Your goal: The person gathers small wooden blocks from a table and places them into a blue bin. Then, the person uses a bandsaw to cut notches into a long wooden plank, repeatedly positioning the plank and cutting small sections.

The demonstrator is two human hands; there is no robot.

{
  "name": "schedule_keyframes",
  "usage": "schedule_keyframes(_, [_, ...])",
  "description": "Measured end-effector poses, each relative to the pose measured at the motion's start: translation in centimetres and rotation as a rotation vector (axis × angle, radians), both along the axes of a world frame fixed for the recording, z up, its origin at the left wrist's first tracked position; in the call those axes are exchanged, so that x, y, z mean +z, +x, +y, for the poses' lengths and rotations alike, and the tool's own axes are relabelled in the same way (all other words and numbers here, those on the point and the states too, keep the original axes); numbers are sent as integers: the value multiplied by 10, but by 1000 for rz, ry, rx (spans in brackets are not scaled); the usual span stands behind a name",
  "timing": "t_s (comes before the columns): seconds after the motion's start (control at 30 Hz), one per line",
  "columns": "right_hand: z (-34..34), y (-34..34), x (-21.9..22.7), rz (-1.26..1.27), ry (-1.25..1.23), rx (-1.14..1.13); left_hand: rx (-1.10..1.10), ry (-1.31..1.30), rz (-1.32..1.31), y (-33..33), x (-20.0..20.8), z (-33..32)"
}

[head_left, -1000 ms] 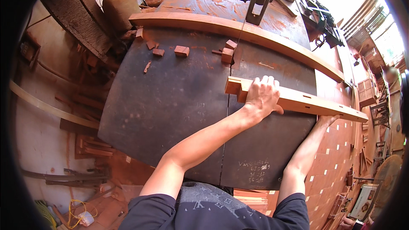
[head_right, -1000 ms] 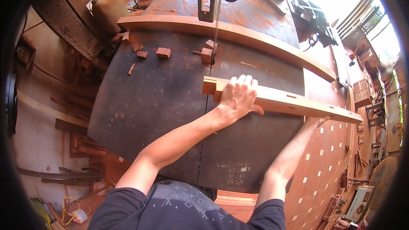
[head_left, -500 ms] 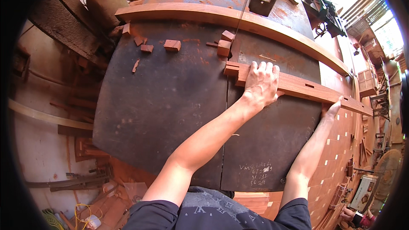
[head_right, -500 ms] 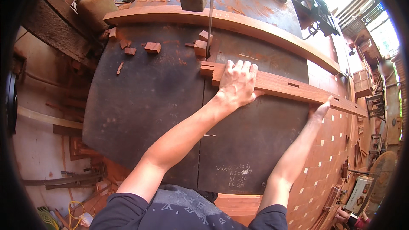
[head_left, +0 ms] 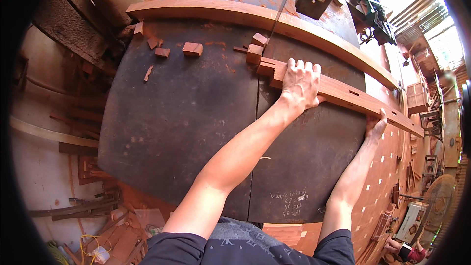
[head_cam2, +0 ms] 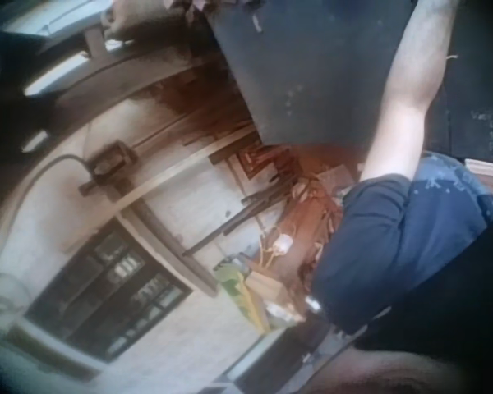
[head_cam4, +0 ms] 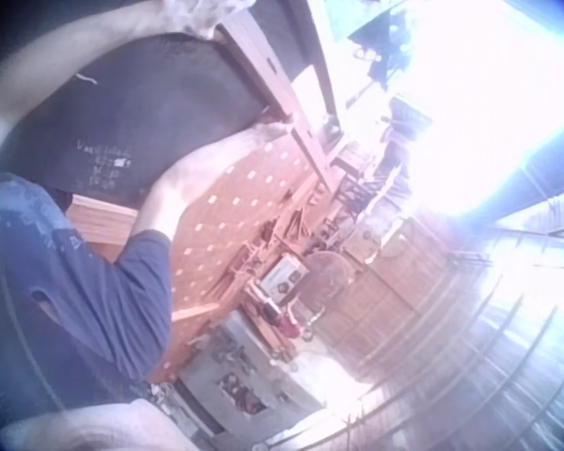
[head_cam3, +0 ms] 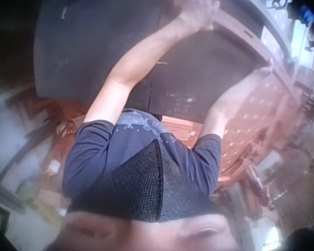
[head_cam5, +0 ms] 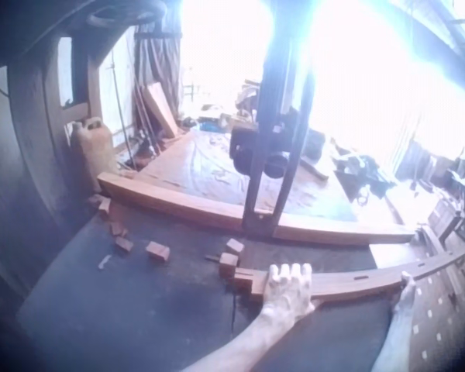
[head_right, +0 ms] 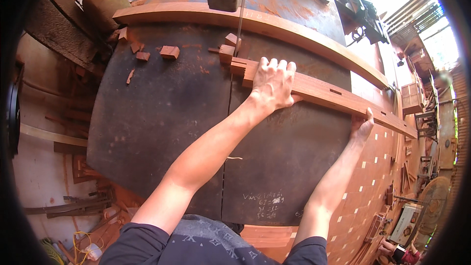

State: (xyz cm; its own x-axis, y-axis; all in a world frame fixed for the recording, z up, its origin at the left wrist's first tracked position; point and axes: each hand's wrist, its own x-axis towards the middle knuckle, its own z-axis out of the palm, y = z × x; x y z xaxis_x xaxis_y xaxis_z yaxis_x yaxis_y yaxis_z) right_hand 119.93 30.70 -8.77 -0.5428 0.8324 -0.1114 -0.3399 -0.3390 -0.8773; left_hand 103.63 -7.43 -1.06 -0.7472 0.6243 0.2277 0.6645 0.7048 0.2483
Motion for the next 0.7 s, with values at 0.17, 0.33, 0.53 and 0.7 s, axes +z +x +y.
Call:
schedule_keyframes(0.17, [-1,-3,2,-8,-19,-14,4,2,-4,-3,-2,1])
schedule_keyframes(0.33, [25,6,-12,8,-32,9,-7,4,2,-2,0,3])
schedule_keyframes(0.53, [10,-1,-5,9,1,36,3,15,21,-5,-4,2])
schedule_keyframes(0.7, [13,0,-5,6,11,21,-1,14,9,-5,-2,3])
